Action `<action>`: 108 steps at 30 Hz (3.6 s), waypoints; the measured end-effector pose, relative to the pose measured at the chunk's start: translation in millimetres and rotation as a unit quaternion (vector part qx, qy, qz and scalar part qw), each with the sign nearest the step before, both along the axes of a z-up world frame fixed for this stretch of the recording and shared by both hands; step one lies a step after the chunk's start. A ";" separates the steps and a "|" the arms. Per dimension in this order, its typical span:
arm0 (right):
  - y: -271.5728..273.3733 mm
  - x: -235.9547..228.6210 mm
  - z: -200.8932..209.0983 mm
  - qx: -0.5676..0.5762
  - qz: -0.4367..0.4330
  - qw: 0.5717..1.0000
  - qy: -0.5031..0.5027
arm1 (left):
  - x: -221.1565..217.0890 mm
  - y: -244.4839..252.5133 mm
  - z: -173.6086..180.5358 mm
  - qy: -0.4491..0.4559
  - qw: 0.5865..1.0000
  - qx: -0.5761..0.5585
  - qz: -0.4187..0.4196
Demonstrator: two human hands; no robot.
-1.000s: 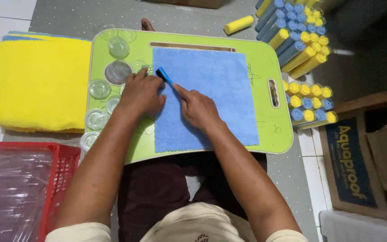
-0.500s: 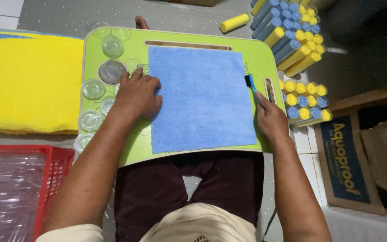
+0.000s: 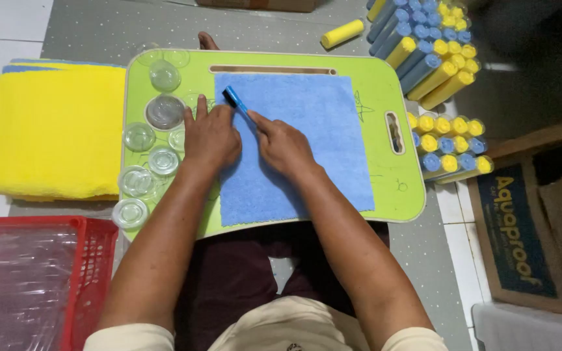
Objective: The person rolls a yellow sponge into a cylindrical shape and inserts it into a clear plastic tube, then places a cap on the tube. They repeat the process with a blue sponge, rolling it and inserting it into another tube before capping it.
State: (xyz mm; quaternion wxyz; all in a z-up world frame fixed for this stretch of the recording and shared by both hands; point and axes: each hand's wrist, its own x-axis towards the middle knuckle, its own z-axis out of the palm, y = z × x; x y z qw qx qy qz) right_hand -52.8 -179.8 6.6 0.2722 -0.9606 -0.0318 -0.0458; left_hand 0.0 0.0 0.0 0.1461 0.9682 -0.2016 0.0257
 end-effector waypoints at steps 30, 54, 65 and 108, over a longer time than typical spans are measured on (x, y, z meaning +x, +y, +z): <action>-0.9 14.4 -1.3 0.029 0.001 0.999 -0.026 | 18.3 8.8 -7.6 0.004 1.000 0.006 0.004; -87.2 -9.7 12.3 0.051 -0.131 0.989 -0.047 | 42.5 6.0 15.6 0.012 0.999 0.037 -0.021; -8.7 39.2 6.9 -0.023 -0.014 0.999 0.026 | 63.7 7.6 18.5 0.114 0.991 0.071 -0.006; -168.3 -152.8 25.7 -0.091 -0.040 0.985 -0.142 | -155.0 65.6 -6.0 -0.094 0.974 -0.036 -0.202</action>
